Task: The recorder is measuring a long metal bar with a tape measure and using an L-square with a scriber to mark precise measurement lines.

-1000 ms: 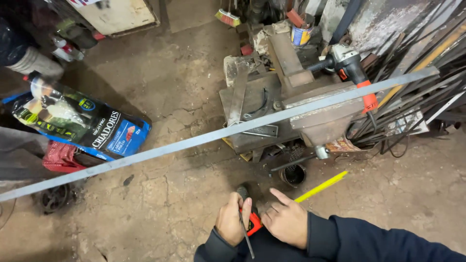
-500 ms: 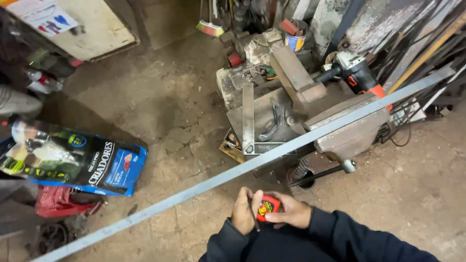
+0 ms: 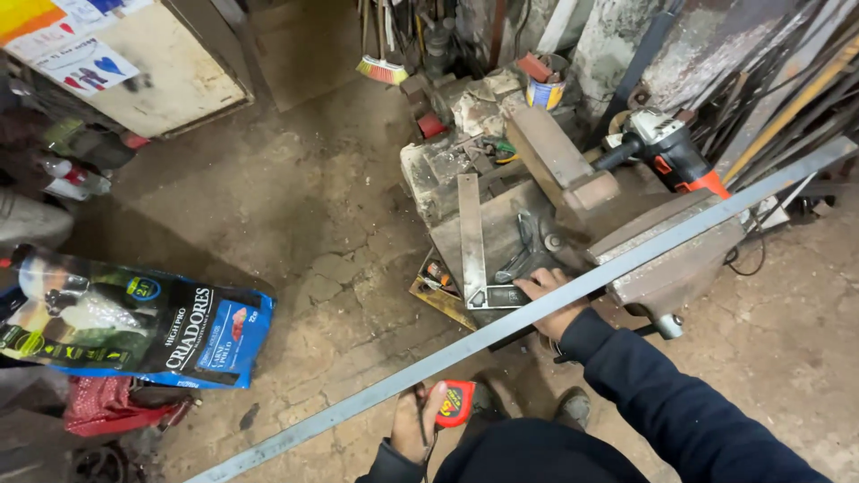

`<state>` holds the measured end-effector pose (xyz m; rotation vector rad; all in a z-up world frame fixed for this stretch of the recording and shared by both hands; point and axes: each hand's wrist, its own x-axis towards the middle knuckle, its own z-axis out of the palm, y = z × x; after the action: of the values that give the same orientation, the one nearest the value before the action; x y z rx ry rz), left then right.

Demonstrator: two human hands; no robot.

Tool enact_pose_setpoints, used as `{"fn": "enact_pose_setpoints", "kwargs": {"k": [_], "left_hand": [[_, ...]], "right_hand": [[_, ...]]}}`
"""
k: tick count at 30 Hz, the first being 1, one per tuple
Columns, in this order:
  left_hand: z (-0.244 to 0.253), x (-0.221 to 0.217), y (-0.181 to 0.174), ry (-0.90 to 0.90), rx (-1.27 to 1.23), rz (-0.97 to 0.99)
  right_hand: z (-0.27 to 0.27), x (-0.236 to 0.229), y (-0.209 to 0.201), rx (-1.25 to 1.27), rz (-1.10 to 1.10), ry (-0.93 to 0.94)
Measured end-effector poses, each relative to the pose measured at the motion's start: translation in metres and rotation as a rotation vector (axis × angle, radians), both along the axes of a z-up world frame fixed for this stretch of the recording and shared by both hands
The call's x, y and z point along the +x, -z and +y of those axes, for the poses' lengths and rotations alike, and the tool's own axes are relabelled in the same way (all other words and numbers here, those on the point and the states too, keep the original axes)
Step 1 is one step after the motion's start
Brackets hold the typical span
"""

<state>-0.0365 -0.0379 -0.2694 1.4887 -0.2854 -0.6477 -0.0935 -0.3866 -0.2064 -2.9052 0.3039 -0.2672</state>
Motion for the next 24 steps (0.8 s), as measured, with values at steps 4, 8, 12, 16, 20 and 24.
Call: {"fn": "enact_pose_setpoints", "kwargs": {"k": [4, 8, 12, 16, 20, 24], "left_hand": [[0.015, 0.010, 0.004, 0.002, -0.160, -0.020], [0.031, 0.021, 0.041, -0.248, -0.218, 0.382], [0.035, 0.029, 0.041, -0.362, -0.188, 0.450], [0.022, 0.047, 0.074, -0.219, -0.247, -0.139], [-0.040, 0.046, 0.005, -0.133, -0.274, -0.118], [-0.092, 0.048, -0.002, 0.040, 0.115, -0.711]], "right_hand": [[0.001, 0.004, -0.014, 0.088, 0.104, -0.024], [0.017, -0.022, -0.035, 0.244, 0.094, -0.162], [0.039, -0.063, -0.094, 0.489, 0.189, -0.218], [0.032, -0.112, -0.123, 0.733, 0.210, -0.380], [0.012, -0.180, -0.133, 1.027, 0.217, -0.356], [-0.008, -0.250, -0.146, 1.420, 0.366, -0.092]]}}
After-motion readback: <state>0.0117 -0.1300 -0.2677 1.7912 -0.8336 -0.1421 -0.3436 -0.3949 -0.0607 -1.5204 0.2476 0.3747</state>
